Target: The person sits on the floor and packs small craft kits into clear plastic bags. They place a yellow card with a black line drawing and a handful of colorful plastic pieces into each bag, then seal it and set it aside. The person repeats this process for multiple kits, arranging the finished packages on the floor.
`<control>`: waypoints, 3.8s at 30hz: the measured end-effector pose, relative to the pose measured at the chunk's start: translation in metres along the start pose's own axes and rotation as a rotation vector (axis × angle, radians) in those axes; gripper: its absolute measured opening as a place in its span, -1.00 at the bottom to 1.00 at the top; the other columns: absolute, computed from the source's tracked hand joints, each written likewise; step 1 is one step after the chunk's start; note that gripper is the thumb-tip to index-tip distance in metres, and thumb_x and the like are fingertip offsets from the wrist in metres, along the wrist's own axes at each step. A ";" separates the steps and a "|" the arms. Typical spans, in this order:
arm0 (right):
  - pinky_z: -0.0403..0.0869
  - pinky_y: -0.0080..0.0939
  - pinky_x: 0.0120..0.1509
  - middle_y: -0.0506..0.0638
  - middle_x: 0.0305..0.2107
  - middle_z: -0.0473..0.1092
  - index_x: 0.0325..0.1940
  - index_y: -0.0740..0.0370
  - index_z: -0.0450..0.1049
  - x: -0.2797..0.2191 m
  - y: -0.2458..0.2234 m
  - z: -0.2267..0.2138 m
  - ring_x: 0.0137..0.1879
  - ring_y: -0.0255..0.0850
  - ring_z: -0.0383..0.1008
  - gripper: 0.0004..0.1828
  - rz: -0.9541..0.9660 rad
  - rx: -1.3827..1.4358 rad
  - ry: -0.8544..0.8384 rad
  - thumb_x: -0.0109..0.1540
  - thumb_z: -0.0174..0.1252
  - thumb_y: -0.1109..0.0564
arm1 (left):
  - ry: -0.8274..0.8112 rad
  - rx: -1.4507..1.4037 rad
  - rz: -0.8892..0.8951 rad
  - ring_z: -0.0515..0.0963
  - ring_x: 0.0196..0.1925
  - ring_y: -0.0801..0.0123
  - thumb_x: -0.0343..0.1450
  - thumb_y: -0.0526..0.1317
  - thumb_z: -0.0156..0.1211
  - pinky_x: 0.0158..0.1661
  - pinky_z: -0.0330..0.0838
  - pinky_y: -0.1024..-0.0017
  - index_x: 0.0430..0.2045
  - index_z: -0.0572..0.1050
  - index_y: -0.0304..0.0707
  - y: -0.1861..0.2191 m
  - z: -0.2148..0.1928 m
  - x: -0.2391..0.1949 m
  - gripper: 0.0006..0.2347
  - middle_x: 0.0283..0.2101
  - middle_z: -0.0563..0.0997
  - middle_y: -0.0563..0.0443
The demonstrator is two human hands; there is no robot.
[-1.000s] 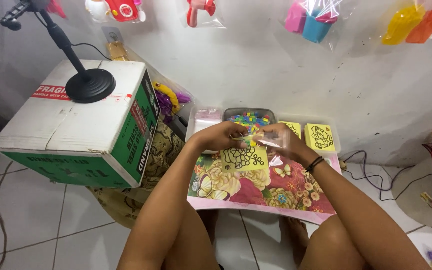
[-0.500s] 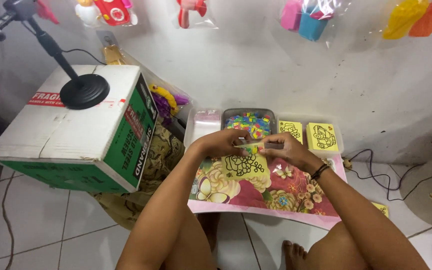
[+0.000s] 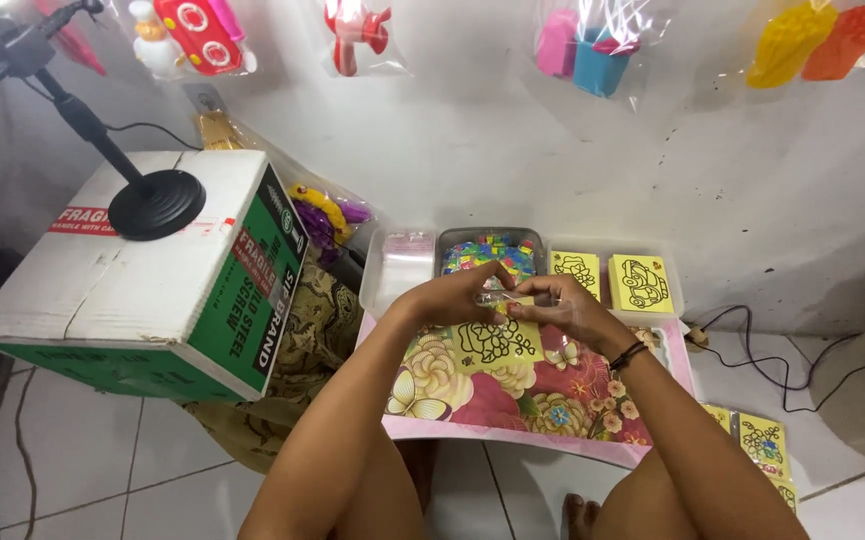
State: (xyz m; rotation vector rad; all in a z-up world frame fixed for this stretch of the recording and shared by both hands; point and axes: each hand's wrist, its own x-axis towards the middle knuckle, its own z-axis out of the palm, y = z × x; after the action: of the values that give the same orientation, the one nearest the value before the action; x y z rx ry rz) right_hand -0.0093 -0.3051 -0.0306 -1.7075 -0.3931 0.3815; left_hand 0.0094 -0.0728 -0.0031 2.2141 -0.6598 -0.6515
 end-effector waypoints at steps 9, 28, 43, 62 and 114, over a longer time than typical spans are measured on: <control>0.32 -0.38 -0.39 -0.06 -0.67 0.41 -0.40 0.27 0.61 0.021 0.053 -0.024 -0.50 -0.38 0.27 -0.81 -0.032 -0.007 -0.014 0.13 0.44 0.10 | 0.028 -0.116 -0.001 0.46 0.23 -0.40 0.34 -0.29 0.38 0.12 0.46 -0.05 0.17 0.32 -0.13 0.022 0.009 0.004 -0.50 0.27 0.39 -0.50; 0.13 -0.43 -0.44 -0.08 -0.77 0.32 -0.59 0.21 0.46 0.016 0.055 -0.034 -0.57 -0.42 0.19 -0.68 -0.110 -0.024 0.095 0.15 0.42 0.09 | 0.243 -0.242 -0.166 0.64 -0.47 0.21 0.32 -0.41 0.38 -0.46 0.61 0.46 0.11 0.48 -0.15 0.030 -0.001 -0.009 -0.56 -0.18 0.52 -0.39; 0.49 -0.29 -0.25 0.11 -0.57 0.55 -0.29 0.28 0.63 0.036 0.043 -0.037 -0.44 -0.25 0.50 -0.83 -0.009 0.095 0.160 0.17 0.40 0.12 | 0.324 -0.661 0.059 0.51 -0.42 0.48 0.46 -0.25 0.28 -0.43 0.45 0.58 0.14 0.41 -0.22 -0.044 0.017 0.037 -0.64 -0.32 0.57 -0.09; 0.51 -0.15 -0.20 0.04 -0.49 0.45 -0.24 0.22 0.52 0.073 0.064 -0.044 -0.37 -0.18 0.44 -0.75 0.046 0.344 0.420 0.24 0.22 -0.03 | 0.712 -1.160 0.042 0.70 -0.46 0.31 0.45 -0.19 0.30 -0.35 0.64 0.38 -0.35 0.52 -0.40 -0.079 0.051 0.084 -0.81 -0.43 0.68 -0.18; 0.58 -0.05 0.19 -0.17 -0.05 0.55 0.04 -0.32 0.50 0.082 0.127 -0.063 0.17 -0.08 0.56 -0.52 0.243 -1.094 0.149 0.03 0.24 -0.25 | 0.777 -1.322 0.108 0.74 -0.40 0.18 0.45 -0.19 0.29 -0.33 0.65 0.34 -0.28 0.54 -0.43 -0.106 0.039 0.093 -0.79 -0.34 0.70 -0.26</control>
State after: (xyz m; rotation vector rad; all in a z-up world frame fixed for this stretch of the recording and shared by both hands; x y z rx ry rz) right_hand 0.0980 -0.3430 -0.1485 -2.8496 -0.2923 0.2052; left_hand 0.0815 -0.0856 -0.1299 0.9971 0.1090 -0.0321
